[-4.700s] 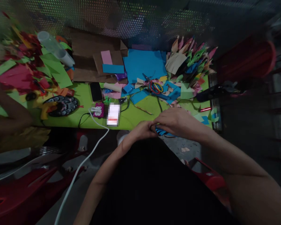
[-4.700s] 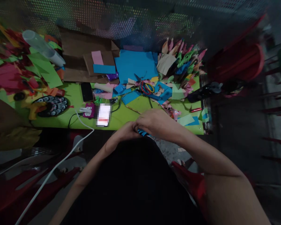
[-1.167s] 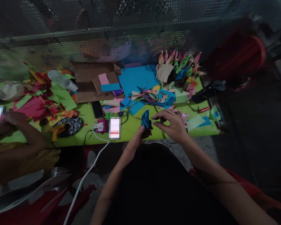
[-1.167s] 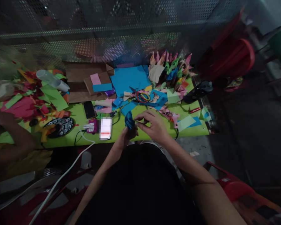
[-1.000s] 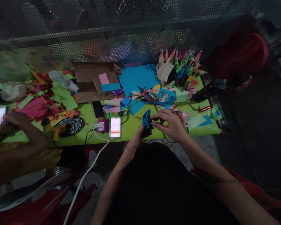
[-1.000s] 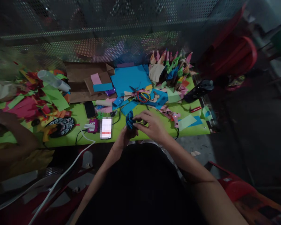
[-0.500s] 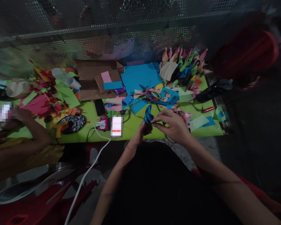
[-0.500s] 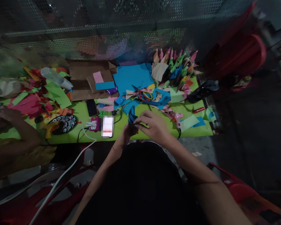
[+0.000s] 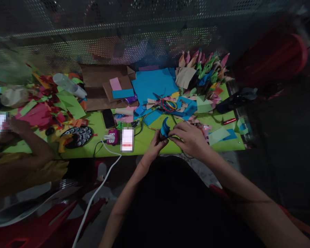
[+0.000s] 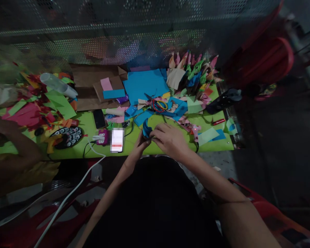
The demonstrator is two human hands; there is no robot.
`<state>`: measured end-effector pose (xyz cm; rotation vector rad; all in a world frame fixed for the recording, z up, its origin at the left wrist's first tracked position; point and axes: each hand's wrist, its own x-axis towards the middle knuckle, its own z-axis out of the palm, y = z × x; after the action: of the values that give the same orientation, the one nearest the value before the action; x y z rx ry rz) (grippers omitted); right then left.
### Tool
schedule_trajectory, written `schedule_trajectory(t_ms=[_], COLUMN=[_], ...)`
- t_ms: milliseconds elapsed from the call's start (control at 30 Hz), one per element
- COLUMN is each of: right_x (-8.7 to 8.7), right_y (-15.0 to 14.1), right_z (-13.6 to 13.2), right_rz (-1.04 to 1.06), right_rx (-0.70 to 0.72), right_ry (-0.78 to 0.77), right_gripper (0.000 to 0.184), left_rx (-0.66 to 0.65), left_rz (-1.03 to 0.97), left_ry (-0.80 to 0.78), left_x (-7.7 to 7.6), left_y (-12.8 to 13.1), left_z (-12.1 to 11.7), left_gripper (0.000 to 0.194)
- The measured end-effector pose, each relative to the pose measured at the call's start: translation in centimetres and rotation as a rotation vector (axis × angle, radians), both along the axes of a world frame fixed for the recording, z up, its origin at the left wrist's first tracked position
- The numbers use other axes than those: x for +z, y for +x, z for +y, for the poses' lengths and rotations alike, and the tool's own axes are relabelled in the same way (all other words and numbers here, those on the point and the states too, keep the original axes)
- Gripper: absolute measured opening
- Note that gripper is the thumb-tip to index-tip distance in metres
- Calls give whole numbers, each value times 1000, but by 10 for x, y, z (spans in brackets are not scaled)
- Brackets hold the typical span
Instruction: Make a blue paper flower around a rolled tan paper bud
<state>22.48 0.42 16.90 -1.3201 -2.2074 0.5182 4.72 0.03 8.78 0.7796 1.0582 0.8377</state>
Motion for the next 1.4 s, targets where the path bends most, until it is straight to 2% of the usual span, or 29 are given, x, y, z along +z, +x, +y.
schedule_trajectory(t_ms=[67, 167, 267, 400, 500, 633, 733, 833, 967, 1033, 1100, 1167, 1267, 1333, 1400], right_x=[-1, -11, -32, -70, -99, -133, -149, -158, -161, -159, -152, -139, -110, -88, -68], right_y=[6, 24, 51, 81, 78, 36, -3, -27, -31, -22, -10, 4, 21, 26, 27], right_z=[2, 9, 18, 28, 32, 36, 38, 40, 37, 34, 29, 24, 17, 13, 8], right_rz=[134, 298, 327, 257, 101, -80, -291, -485, -555, -455, -217, 64, 404, 630, 782], right_rx=[-39, -232, -444, -571, -512, -224, -134, -110, -144, -205, -254, -242, -211, -171, -157], right_ry=[-39, -35, -29, -143, -267, -465, -541, -535, -513, -541, -581, -583, -631, -704, -708], right_gripper=[12, 13, 14, 20, 17, 17, 22, 25, 27, 25, 24, 32, 21, 28, 42], left_rx=[28, 87, 155, 264, 315, 336, 331, 324, 337, 313, 275, 250, 231, 212, 197], left_rz=[26, 76, 95, 115, 121, 117, 94, 82, 47, 23, 9, 8, 10, 6, 10], left_ry=[34, 25, -2, -23, -57, -94, -132, -174, -213, -213, -193, -170, -160, -155, -143], left_x=[-3, -10, -19, -29, -31, -26, -24, -27, -33, -33, -32, -31, -32, -34, -34], left_y=[0, -5, -15, -29, -34, -33, -31, -32, -34, -34, -34, -35, -34, -34, -33], left_z=[1, 1, -2, -6, -8, -7, -7, -10, -16, -18, -20, -21, -21, -21, -21], left_gripper=[54, 42, 34, 30, 30, 27, 27, 27, 30, 31, 32, 33, 32, 32, 31])
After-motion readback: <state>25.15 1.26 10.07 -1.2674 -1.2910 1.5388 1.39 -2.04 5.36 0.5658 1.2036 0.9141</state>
